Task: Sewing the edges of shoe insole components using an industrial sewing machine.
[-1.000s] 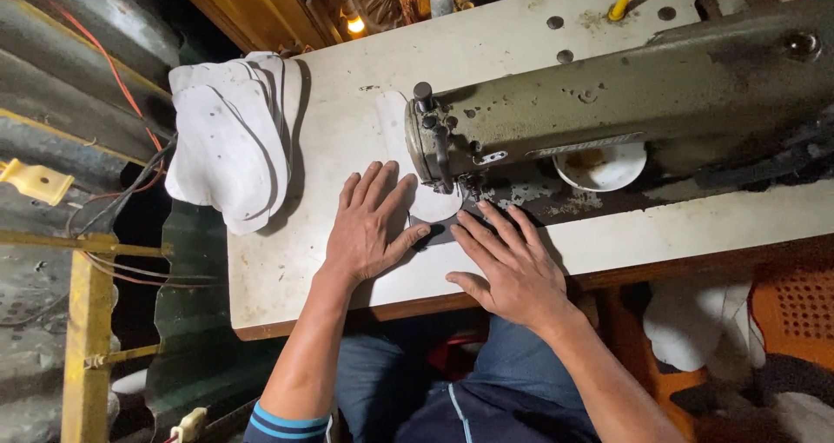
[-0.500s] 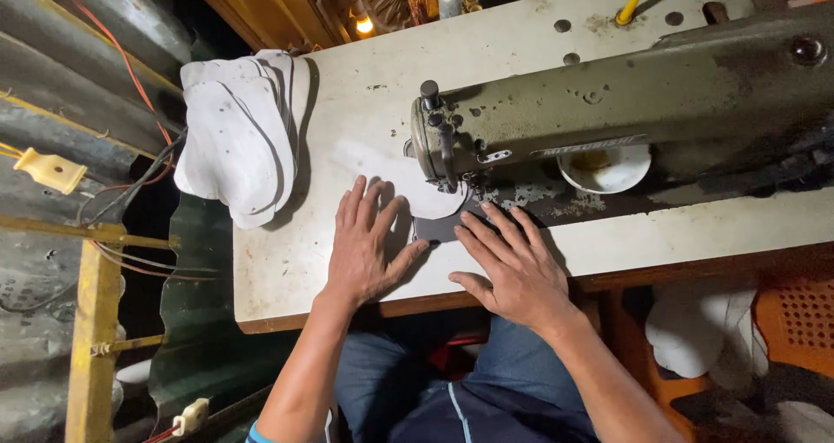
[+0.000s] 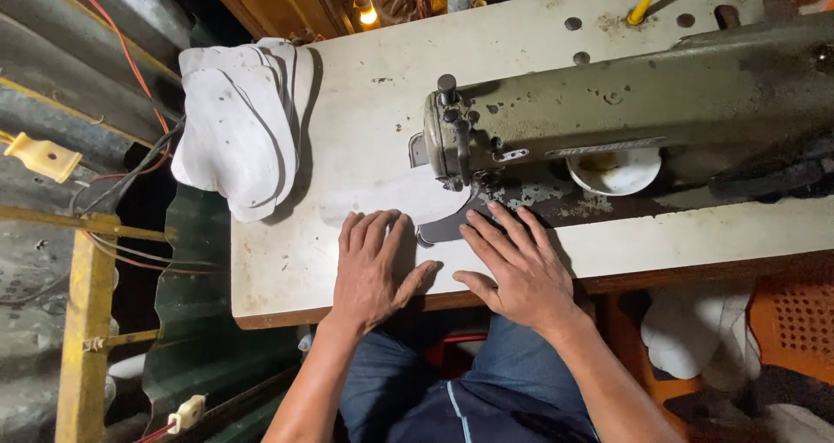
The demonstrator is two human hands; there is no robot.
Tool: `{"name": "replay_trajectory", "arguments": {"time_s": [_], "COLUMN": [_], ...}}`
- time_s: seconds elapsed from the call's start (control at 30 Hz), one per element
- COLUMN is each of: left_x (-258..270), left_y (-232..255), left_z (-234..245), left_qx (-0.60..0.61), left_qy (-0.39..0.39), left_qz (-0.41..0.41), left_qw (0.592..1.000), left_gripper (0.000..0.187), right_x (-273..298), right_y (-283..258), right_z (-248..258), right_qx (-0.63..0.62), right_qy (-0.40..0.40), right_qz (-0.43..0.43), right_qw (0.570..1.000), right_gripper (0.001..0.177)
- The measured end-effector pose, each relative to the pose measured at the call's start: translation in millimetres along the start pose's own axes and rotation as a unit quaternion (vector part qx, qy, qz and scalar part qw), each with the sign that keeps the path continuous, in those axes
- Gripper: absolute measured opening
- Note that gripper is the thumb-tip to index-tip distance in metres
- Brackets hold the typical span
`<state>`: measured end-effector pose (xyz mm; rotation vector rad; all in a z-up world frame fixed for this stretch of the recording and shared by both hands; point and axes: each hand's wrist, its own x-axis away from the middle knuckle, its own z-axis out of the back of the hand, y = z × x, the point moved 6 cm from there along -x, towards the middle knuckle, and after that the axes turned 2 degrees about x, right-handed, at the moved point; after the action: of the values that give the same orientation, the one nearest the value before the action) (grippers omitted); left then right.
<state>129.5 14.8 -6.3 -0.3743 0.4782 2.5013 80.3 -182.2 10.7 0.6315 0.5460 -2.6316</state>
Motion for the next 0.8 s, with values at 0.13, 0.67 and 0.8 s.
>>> {"name": "replay_trajectory", "arguments": {"time_s": [0.13, 0.67, 0.8], "left_x": [3.6, 7.4, 14.6], "left_y": [8.1, 69.1, 75.9], "left_z": [0.1, 21.3, 12.1], "left_qx": [0.013, 0.067, 0.084], "left_qy": [0.015, 0.002, -0.020], "left_qz": [-0.001, 0.002, -0.009], "left_qw": [1.000, 0.998, 0.996], "left_gripper": [0.069, 0.042, 0.046], "right_x": [0.9, -4.7, -4.7], "right_y": [0.5, -3.0, -2.9], "right_z": [-1.2, 10.8, 12.3], "right_qx": [0.013, 0.047, 0.042], "right_qy": [0.012, -0.016, 0.003], "right_qz": [0.006, 0.032, 0.031], "right_qw": [1.000, 0.998, 0.999], "right_gripper": [0.057, 0.048, 0.042]}}
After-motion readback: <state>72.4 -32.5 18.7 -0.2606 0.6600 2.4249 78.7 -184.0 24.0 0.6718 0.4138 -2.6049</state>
